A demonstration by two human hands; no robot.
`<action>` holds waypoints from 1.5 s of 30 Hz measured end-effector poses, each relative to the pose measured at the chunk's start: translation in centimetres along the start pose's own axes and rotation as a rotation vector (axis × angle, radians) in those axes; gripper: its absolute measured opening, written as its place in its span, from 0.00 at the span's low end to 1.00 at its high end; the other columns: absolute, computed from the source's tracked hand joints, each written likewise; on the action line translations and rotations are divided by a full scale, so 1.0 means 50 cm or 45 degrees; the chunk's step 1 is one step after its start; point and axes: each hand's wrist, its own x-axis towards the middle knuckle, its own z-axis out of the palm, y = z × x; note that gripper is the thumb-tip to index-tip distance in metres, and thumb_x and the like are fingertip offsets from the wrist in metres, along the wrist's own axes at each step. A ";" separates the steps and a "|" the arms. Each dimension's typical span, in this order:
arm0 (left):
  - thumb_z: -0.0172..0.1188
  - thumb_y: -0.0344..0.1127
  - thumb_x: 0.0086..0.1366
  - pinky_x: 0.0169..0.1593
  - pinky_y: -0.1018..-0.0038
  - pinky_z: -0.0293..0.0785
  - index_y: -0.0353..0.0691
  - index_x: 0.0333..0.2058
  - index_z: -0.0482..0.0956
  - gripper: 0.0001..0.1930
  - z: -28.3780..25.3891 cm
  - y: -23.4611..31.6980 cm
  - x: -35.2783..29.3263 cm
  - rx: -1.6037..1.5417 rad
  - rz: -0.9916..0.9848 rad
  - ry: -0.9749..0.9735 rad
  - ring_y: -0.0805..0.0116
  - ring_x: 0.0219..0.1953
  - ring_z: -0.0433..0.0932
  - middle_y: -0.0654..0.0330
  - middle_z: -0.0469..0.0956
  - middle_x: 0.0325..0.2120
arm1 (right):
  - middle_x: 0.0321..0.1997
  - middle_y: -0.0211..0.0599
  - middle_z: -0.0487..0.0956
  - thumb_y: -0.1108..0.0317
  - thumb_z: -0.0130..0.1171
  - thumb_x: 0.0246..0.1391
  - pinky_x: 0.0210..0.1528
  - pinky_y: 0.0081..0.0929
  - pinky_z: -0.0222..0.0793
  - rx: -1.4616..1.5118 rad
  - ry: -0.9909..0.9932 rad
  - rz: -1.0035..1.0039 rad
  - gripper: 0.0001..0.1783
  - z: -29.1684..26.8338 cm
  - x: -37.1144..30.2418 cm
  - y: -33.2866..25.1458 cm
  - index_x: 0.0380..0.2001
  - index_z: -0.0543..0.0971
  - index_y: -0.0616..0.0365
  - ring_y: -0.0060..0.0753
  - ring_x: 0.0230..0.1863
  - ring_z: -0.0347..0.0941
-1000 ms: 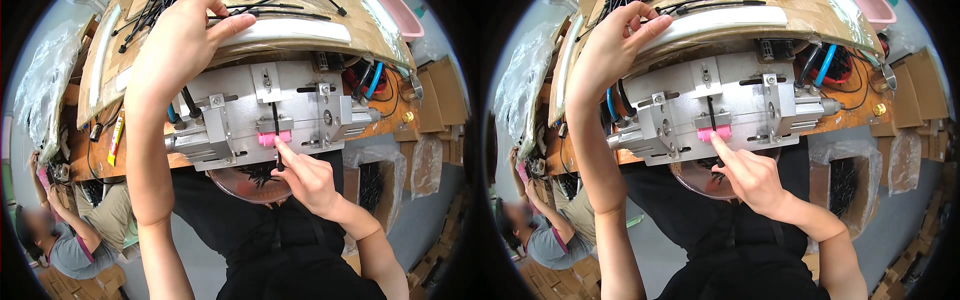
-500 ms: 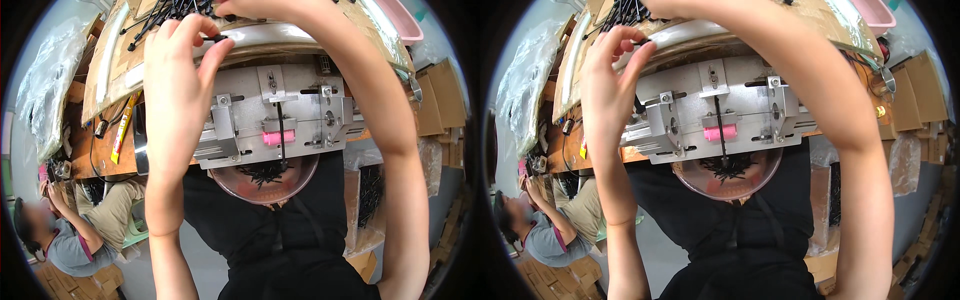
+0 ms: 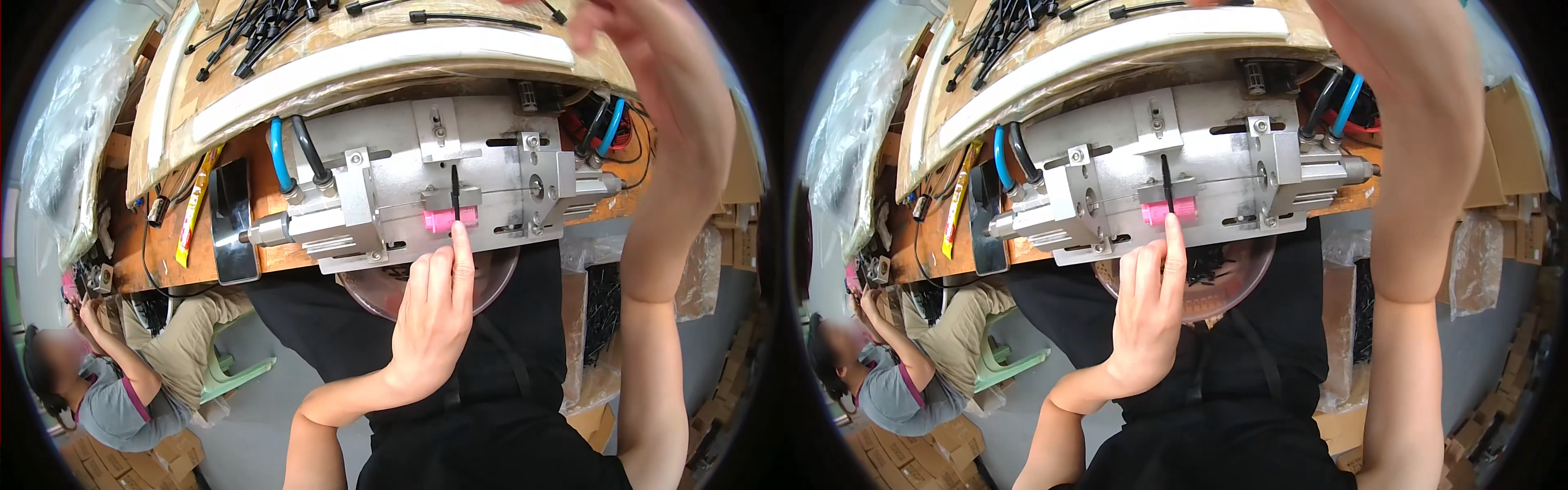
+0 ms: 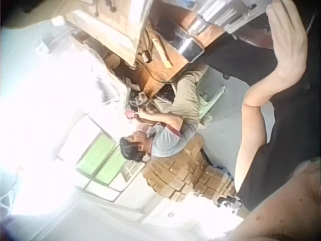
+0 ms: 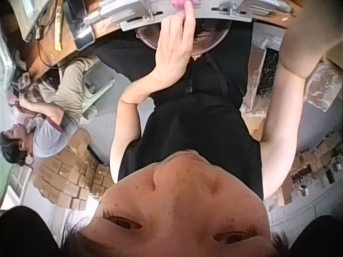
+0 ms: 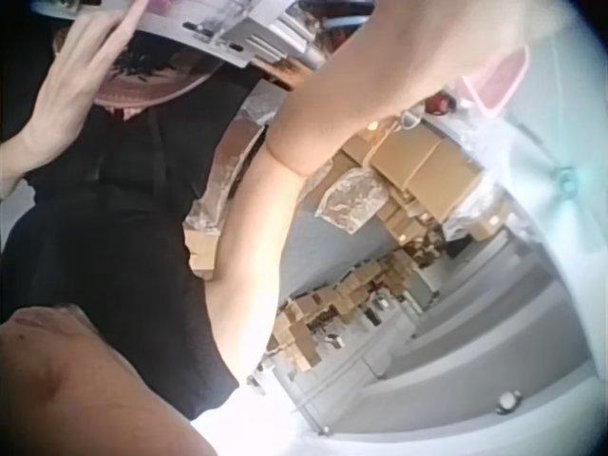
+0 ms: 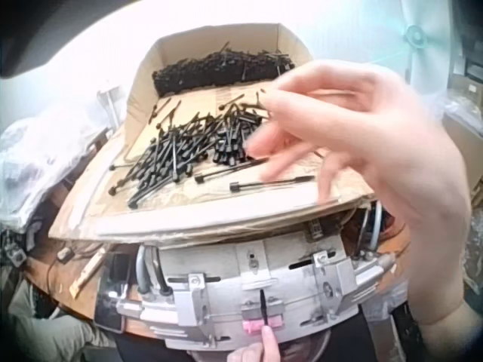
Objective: The person repeatedly picks up black cable ties from a pile on a wooden board and inserts them into a silver mechanical device with a pink roller. The person manipulates the ties with both hands, feeding them into the machine and adjusting their position.
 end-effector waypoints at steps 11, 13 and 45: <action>0.60 0.24 0.50 0.46 0.66 0.73 0.31 0.61 0.67 0.35 -0.079 -0.042 0.086 -0.109 0.057 0.000 0.56 0.40 0.71 0.52 0.70 0.40 | 0.34 0.40 0.82 0.80 0.71 0.43 0.23 0.23 0.68 -0.233 -0.039 -0.086 0.27 0.072 -0.343 0.034 0.50 0.77 0.68 0.25 0.23 0.72; 0.59 0.23 0.52 0.49 0.62 0.70 0.36 0.54 0.75 0.26 -0.104 -0.090 0.179 -0.063 0.159 0.348 0.53 0.43 0.71 0.51 0.71 0.39 | 0.31 0.41 0.79 0.81 0.71 0.41 0.24 0.27 0.68 -0.361 -0.029 -0.162 0.34 0.117 -0.384 0.065 0.55 0.74 0.71 0.30 0.21 0.70; 0.65 0.24 0.53 0.40 0.68 0.70 0.25 0.60 0.67 0.34 -0.097 -0.076 0.055 -0.071 0.140 0.285 0.66 0.34 0.71 0.60 0.70 0.29 | 0.29 0.44 0.84 0.67 0.60 0.53 0.33 0.28 0.77 -0.782 -0.709 -0.329 0.14 0.021 0.108 0.006 0.39 0.83 0.66 0.30 0.31 0.82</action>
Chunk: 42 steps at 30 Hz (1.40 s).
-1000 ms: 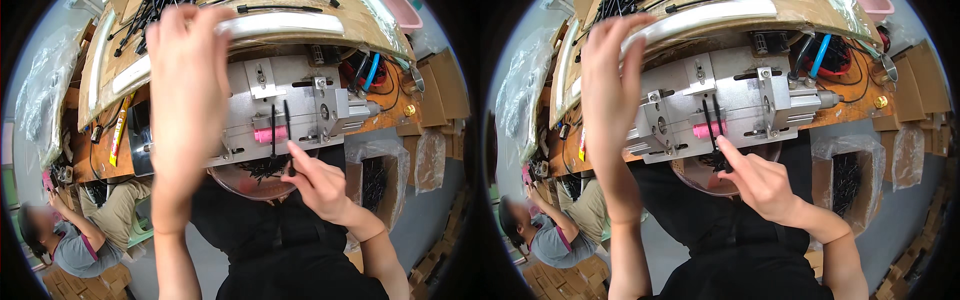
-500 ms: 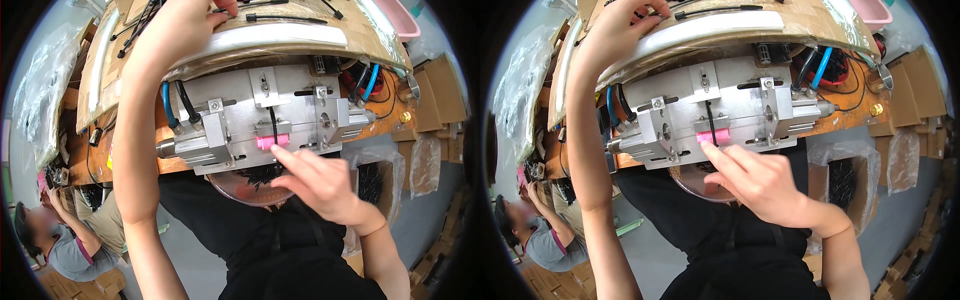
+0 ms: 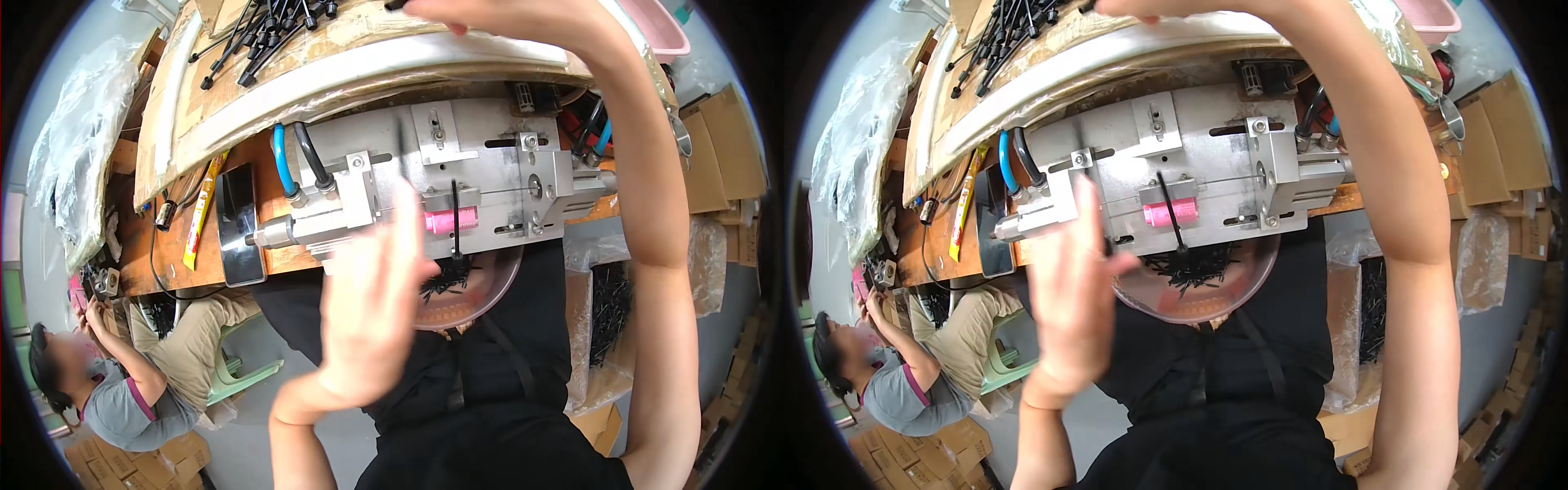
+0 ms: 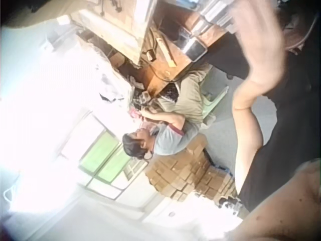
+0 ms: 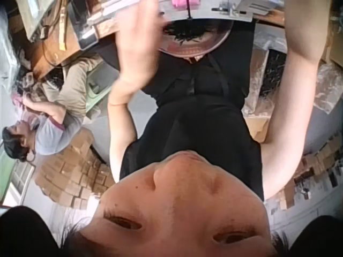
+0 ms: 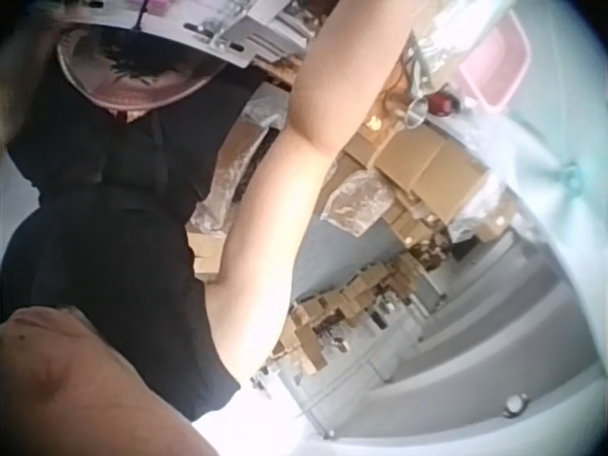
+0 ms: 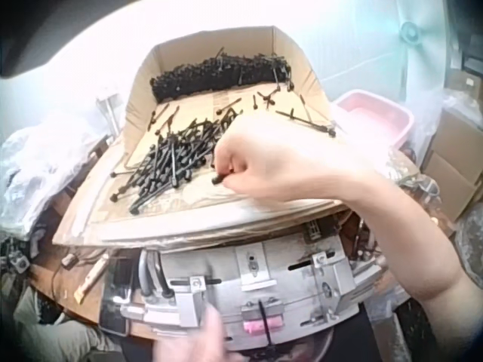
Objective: The person repeatedly picks up black cable ties from a pile on a wooden board and inserts them into a silver mechanical device with a pink roller. The person manipulates the ties with both hands, feeding them into the machine and adjusting their position.
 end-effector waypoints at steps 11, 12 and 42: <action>0.67 0.28 0.54 0.43 0.65 0.69 0.27 0.63 0.63 0.38 0.104 0.085 -0.049 -0.007 -0.244 -0.270 0.59 0.37 0.69 0.55 0.69 0.37 | 0.35 0.41 0.83 0.76 0.61 0.54 0.25 0.17 0.68 0.630 0.842 0.330 0.13 0.057 -0.250 -0.065 0.43 0.79 0.65 0.23 0.30 0.77; 0.67 0.28 0.54 0.43 0.65 0.69 0.28 0.63 0.63 0.38 0.103 0.086 -0.046 -0.012 -0.244 -0.279 0.59 0.38 0.69 0.55 0.69 0.37 | 0.35 0.41 0.83 0.77 0.63 0.52 0.26 0.18 0.69 0.613 0.853 0.309 0.14 0.069 -0.271 -0.079 0.43 0.79 0.65 0.24 0.30 0.77; 0.55 0.23 0.62 0.48 0.61 0.71 0.30 0.43 0.75 0.10 0.053 -0.140 0.403 0.106 0.235 0.212 0.45 0.43 0.74 0.43 0.74 0.37 | 0.27 0.42 0.79 0.68 0.62 0.56 0.28 0.36 0.68 -0.426 0.990 0.459 0.10 0.094 -0.179 -0.010 0.41 0.79 0.57 0.47 0.27 0.75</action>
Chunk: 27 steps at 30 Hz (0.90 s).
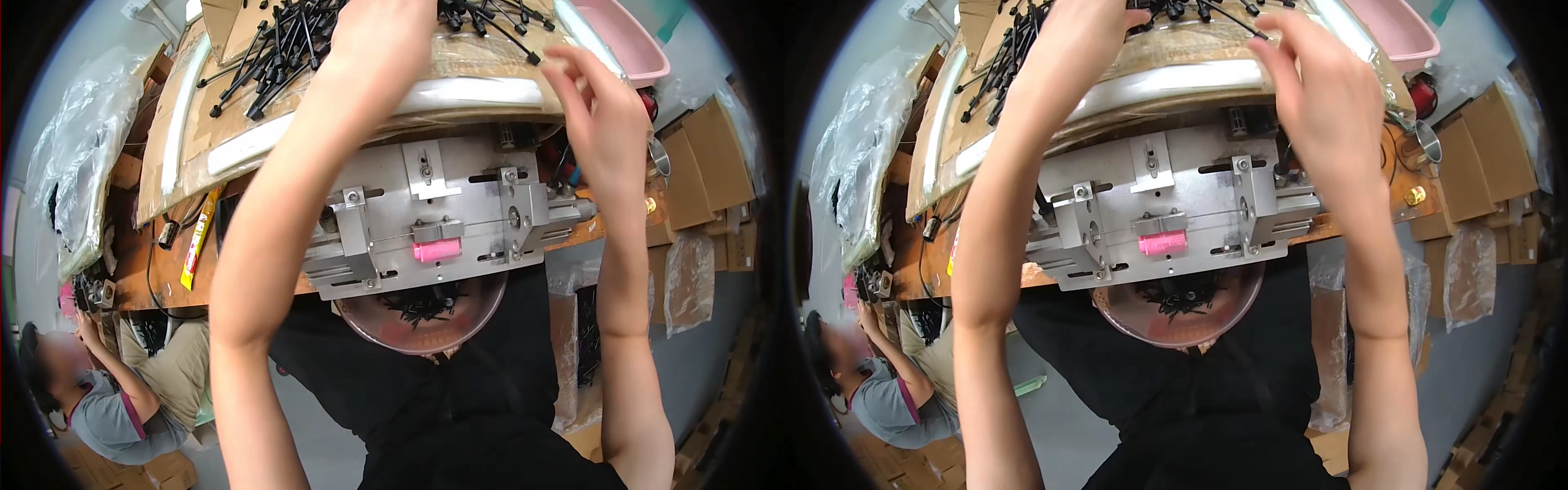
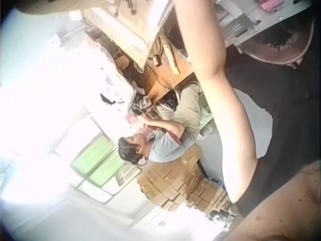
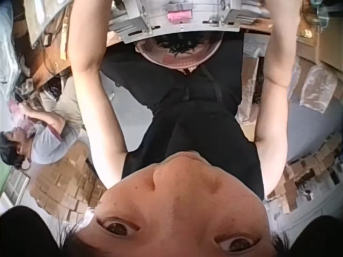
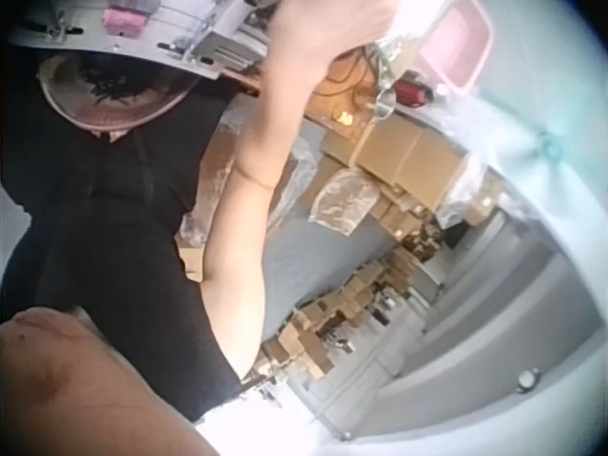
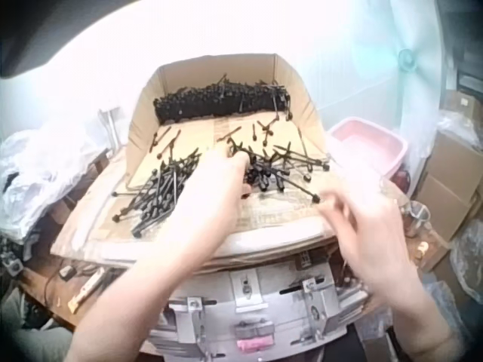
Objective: The person repeatedly picks up black cable ties from a pile on a wooden board and inserts them into a silver mechanical device with a pink roller. The person manipulates the ties with both hands, feeding them into the machine and adjusting their position.
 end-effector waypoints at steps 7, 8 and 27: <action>0.62 0.26 0.60 0.46 0.71 0.72 0.38 0.42 0.81 0.11 -0.037 -0.049 -0.052 -0.203 0.018 -0.288 0.65 0.37 0.76 0.60 0.75 0.31 | 0.28 0.39 0.78 0.69 0.63 0.54 0.32 0.30 0.68 -0.041 -0.552 -0.084 0.09 0.053 0.087 0.143 0.38 0.79 0.60 0.30 0.28 0.73; 0.62 0.27 0.61 0.46 0.72 0.72 0.38 0.42 0.81 0.09 -0.069 -0.049 -0.064 -0.292 -0.008 -0.281 0.69 0.37 0.77 0.62 0.77 0.31 | 0.29 0.38 0.78 0.69 0.62 0.56 0.31 0.27 0.67 -0.015 -0.477 -0.143 0.09 0.055 0.091 0.154 0.40 0.79 0.60 0.28 0.27 0.72; 0.56 0.17 0.50 0.45 0.71 0.71 0.24 0.64 0.60 0.38 -0.067 0.292 -0.412 -0.118 -0.357 -0.587 0.62 0.37 0.69 0.55 0.69 0.37 | 0.37 0.33 0.75 0.69 0.52 0.67 0.23 0.07 0.56 1.143 -0.295 0.376 0.15 -0.106 -0.055 0.092 0.53 0.74 0.66 0.13 0.29 0.67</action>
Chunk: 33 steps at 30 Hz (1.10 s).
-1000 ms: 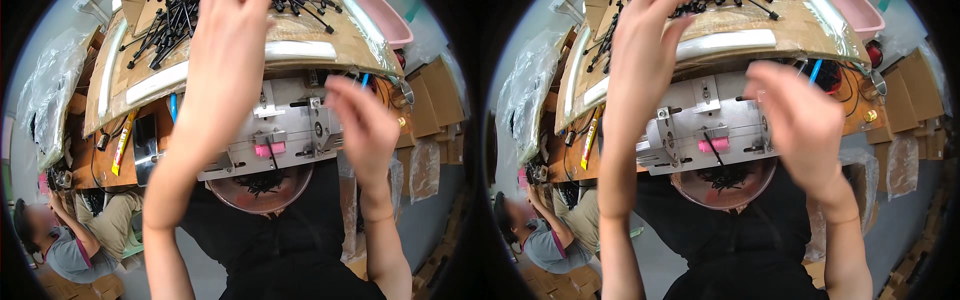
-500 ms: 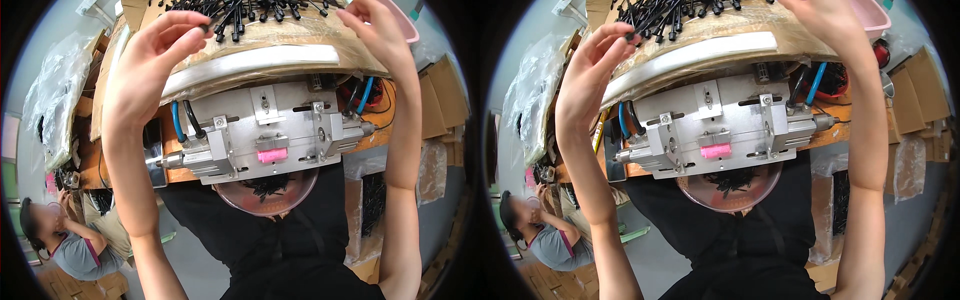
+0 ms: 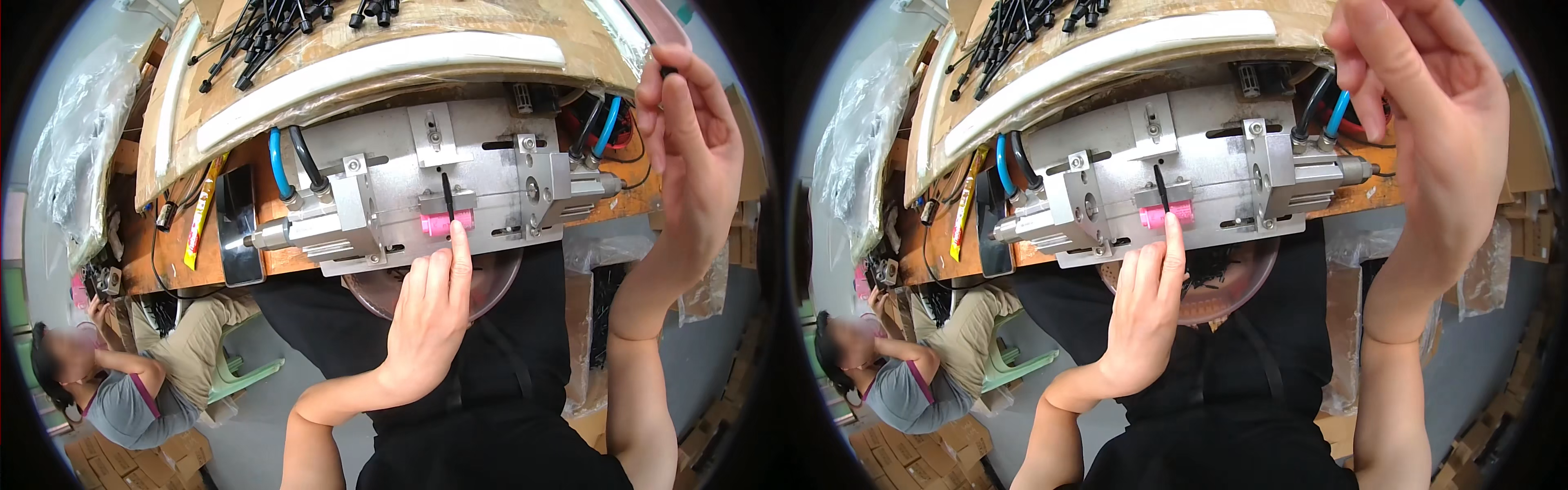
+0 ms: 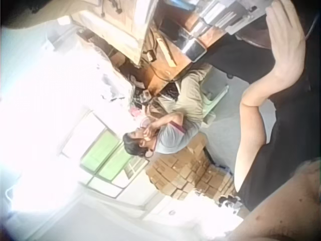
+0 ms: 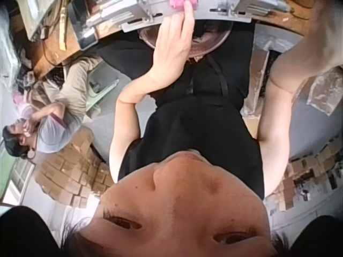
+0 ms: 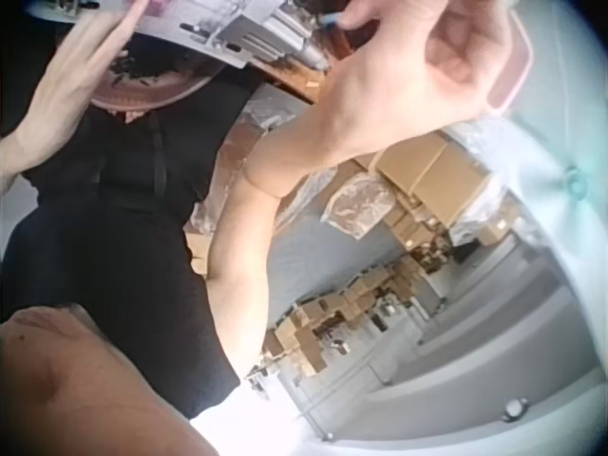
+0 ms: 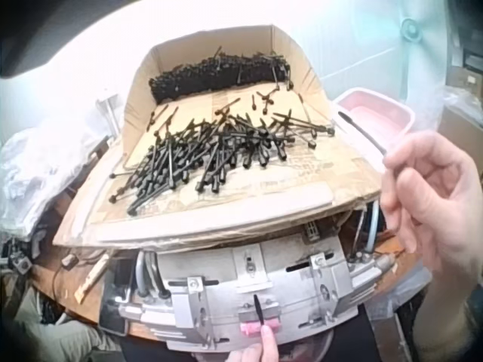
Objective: The person repeatedly picks up black cable ties from a pile on a wooden board and inserts them into a silver mechanical device with a pink roller. The person manipulates the ties with both hands, feeding them into the machine and adjusting their position.
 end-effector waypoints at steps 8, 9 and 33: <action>0.58 0.23 0.52 0.48 0.70 0.72 0.23 0.63 0.59 0.37 -0.021 -0.018 0.007 0.081 0.039 -0.102 0.61 0.39 0.71 0.55 0.69 0.37 | 0.38 0.40 0.81 0.85 0.61 0.52 0.27 0.13 0.69 0.040 0.157 0.021 0.11 0.144 -0.137 -0.036 0.40 0.78 0.67 0.20 0.31 0.74; 0.58 0.20 0.52 0.48 0.69 0.72 0.26 0.63 0.61 0.37 -0.036 -0.026 0.012 -0.026 0.021 -0.091 0.60 0.40 0.71 0.54 0.70 0.38 | 0.36 0.40 0.81 0.86 0.64 0.48 0.28 0.16 0.70 -0.090 0.040 -0.032 0.17 0.163 -0.163 -0.021 0.43 0.78 0.66 0.22 0.30 0.75; 0.56 0.25 0.68 0.49 0.83 0.66 0.33 0.45 0.79 0.09 -0.265 -0.238 0.269 -0.761 -0.011 0.047 0.82 0.41 0.71 0.67 0.77 0.39 | 0.28 0.37 0.81 0.77 0.65 0.47 0.26 0.27 0.73 -0.704 -0.098 -0.568 0.13 0.202 -0.030 0.010 0.40 0.81 0.60 0.34 0.26 0.78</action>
